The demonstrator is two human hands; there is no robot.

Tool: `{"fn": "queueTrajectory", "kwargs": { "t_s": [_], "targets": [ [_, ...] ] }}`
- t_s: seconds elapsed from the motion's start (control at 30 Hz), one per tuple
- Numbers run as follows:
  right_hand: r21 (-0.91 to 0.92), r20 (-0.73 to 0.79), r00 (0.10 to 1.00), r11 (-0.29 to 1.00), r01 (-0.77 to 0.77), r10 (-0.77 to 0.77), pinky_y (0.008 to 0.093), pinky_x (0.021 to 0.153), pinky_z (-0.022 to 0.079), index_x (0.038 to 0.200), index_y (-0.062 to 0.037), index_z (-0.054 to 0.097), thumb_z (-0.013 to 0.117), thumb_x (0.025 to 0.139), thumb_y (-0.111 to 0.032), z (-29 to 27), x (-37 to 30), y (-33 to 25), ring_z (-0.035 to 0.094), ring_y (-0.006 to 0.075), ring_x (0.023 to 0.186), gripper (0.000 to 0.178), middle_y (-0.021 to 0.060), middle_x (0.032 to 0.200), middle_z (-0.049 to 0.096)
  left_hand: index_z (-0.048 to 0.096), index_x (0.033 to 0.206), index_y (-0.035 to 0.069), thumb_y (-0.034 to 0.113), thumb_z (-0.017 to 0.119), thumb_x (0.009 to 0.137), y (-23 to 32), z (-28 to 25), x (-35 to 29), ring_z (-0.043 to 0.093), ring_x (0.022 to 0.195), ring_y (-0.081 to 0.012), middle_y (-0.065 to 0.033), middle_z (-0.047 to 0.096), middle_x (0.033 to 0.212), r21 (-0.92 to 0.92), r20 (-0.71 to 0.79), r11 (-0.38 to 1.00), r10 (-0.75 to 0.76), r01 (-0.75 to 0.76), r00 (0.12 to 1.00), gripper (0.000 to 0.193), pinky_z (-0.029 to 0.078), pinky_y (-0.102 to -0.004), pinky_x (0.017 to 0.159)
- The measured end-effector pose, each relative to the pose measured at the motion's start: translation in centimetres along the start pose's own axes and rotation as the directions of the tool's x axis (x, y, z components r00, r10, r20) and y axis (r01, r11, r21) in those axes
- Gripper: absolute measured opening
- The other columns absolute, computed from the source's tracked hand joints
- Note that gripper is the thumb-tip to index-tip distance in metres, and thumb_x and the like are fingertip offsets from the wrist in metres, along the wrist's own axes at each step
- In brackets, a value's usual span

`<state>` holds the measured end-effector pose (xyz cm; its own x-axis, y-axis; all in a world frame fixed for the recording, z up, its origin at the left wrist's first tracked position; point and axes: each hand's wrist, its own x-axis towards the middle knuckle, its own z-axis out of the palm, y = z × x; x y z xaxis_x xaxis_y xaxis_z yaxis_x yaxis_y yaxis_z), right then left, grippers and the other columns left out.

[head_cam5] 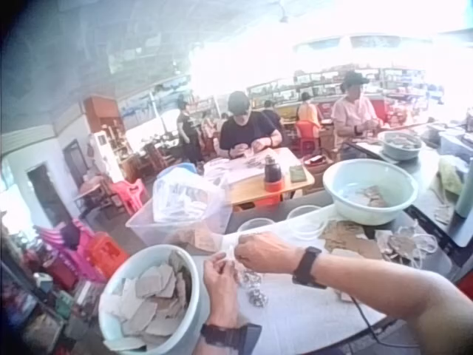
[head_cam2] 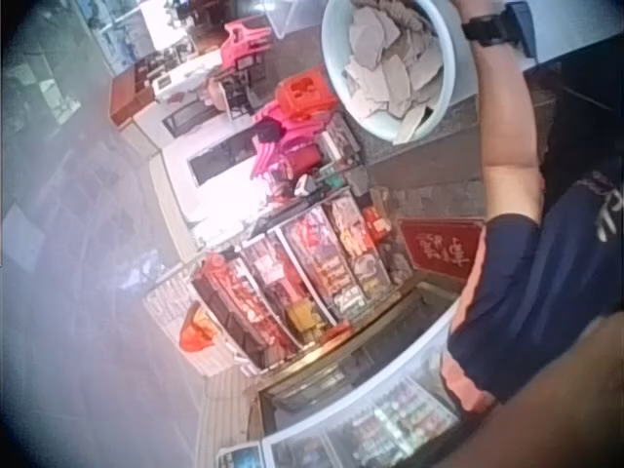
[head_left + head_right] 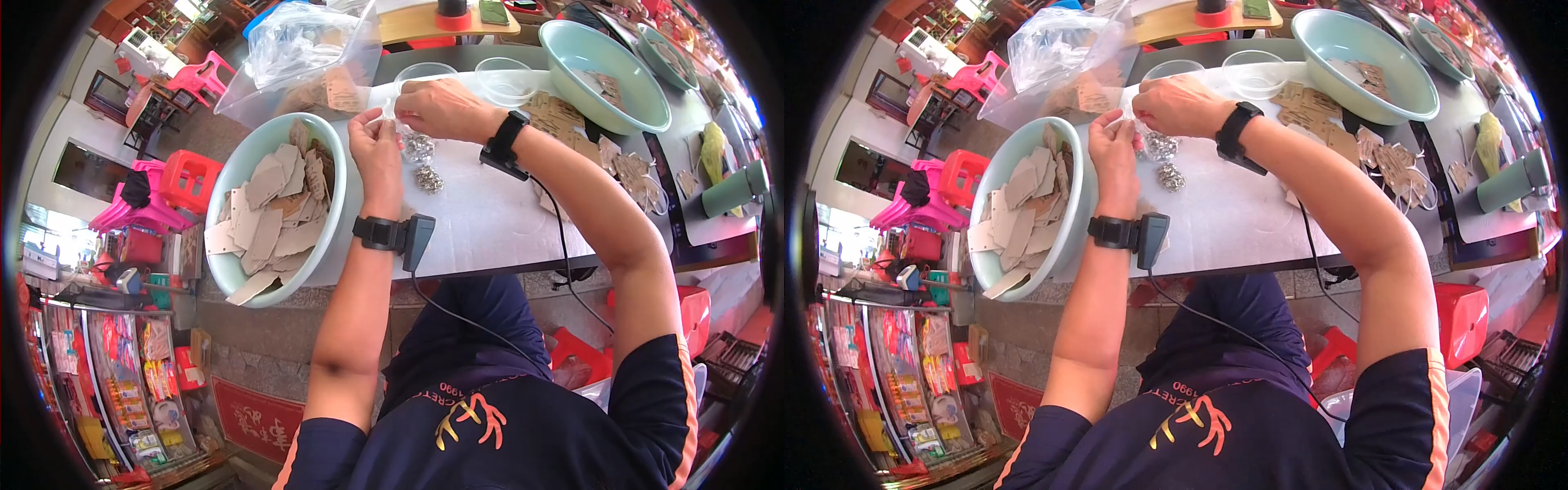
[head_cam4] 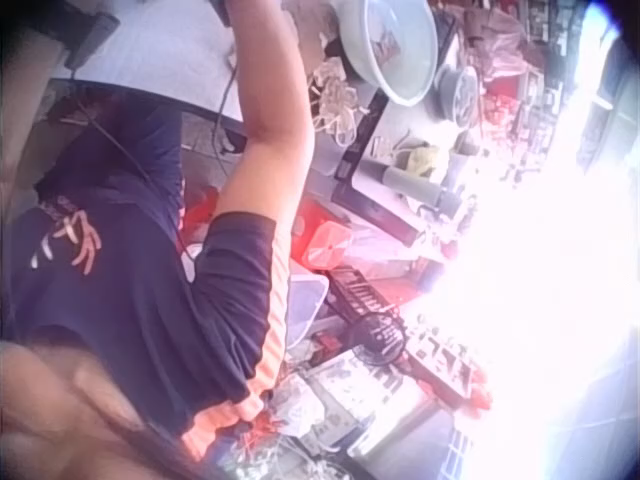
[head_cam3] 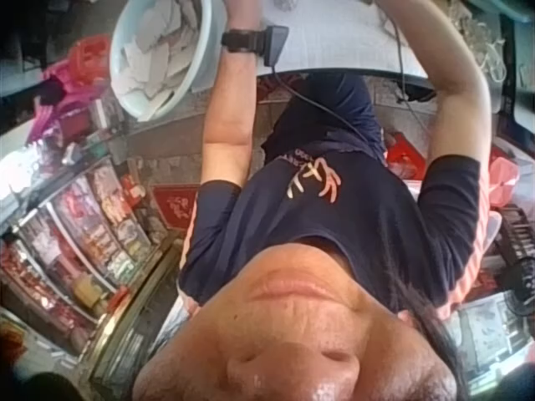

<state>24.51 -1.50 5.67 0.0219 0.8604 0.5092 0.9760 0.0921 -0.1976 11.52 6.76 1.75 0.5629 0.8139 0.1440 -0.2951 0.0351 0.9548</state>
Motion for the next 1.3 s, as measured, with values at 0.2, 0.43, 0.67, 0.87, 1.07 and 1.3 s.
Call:
{"fn": "queueTrajectory", "kwargs": {
  "t_s": [0.2,0.43,0.67,0.87,1.07,1.3],
  "targets": [
    [0.128,-0.063,0.995,0.989,-0.072,0.080,0.0443,0.067,0.048,0.081,-0.0018,0.062,0.058,0.082,-0.015,0.3,0.0,0.4,0.061,0.0355,0.074,0.014,0.0163,0.079,0.063,0.048,0.111,-0.001,0.002,0.055,0.091,0.2,0.1,-0.2,0.057,0.067,-0.0105,-0.0066,0.058,0.084,0.015,-0.005,0.998,-0.056,0.056,0.998,0.022,0.047,-0.0230,0.055],
    [0.210,-0.103,0.991,0.976,-0.061,0.084,0.0446,0.069,0.047,0.078,-0.0014,0.061,0.056,0.082,-0.015,1.1,0.2,0.6,0.059,0.0377,0.072,0.015,0.0159,0.076,0.063,0.049,0.111,-0.001,0.003,0.056,0.089,0.6,0.6,-0.4,0.056,0.065,-0.0106,-0.0061,0.058,0.082,0.045,-0.049,0.995,-0.086,0.088,0.995,0.023,0.045,-0.0230,0.053],
    [0.603,0.305,0.759,0.500,-0.622,0.576,0.0281,0.060,0.055,0.091,0.0000,0.063,0.058,0.087,-0.020,0.3,0.7,-0.3,0.064,0.0131,0.070,0.021,0.0076,0.084,0.066,0.051,0.113,0.002,0.000,0.056,0.087,-0.2,-0.1,-0.7,0.052,0.061,-0.0089,-0.0040,0.056,0.079,0.075,-0.050,0.996,-0.051,0.055,0.997,0.027,0.041,-0.0230,0.051],
    [0.722,0.279,0.733,0.367,-0.586,0.621,0.0260,0.058,0.055,0.097,0.0005,0.065,0.057,0.090,-0.021,-1.0,0.5,0.4,0.065,0.0104,0.069,0.024,0.0060,0.087,0.067,0.050,0.115,0.001,0.001,0.058,0.088,0.2,-0.5,-1.8,0.054,0.067,-0.0093,-0.0042,0.056,0.085,0.052,-0.126,0.992,-0.111,0.118,0.986,0.028,0.043,-0.0216,0.055],
    [0.180,0.037,0.997,0.981,-0.069,0.064,0.0345,0.068,0.053,0.098,-0.0029,0.070,0.062,0.085,-0.013,-0.1,0.3,-0.8,0.066,0.0243,0.074,0.019,0.0136,0.086,0.068,0.050,0.118,0.000,0.000,0.056,0.090,-0.4,-0.3,-1.1,0.056,0.072,-0.0099,-0.0044,0.057,0.089,-0.048,-0.040,0.999,0.014,-0.016,0.999,0.028,0.048,-0.0228,0.062],
    [0.075,0.061,0.988,0.986,-0.148,0.144,0.0421,0.074,0.048,0.091,-0.0006,0.060,0.058,0.087,-0.012,0.9,-0.2,-0.4,0.062,0.0340,0.085,0.013,0.0152,0.088,0.065,0.050,0.122,0.002,-0.001,0.056,0.090,0.3,0.1,-1.1,0.057,0.072,-0.0104,-0.0047,0.057,0.089,-0.083,-0.024,0.996,0.026,-0.028,0.999,0.033,0.049,-0.0241,0.064]
  ]
}}
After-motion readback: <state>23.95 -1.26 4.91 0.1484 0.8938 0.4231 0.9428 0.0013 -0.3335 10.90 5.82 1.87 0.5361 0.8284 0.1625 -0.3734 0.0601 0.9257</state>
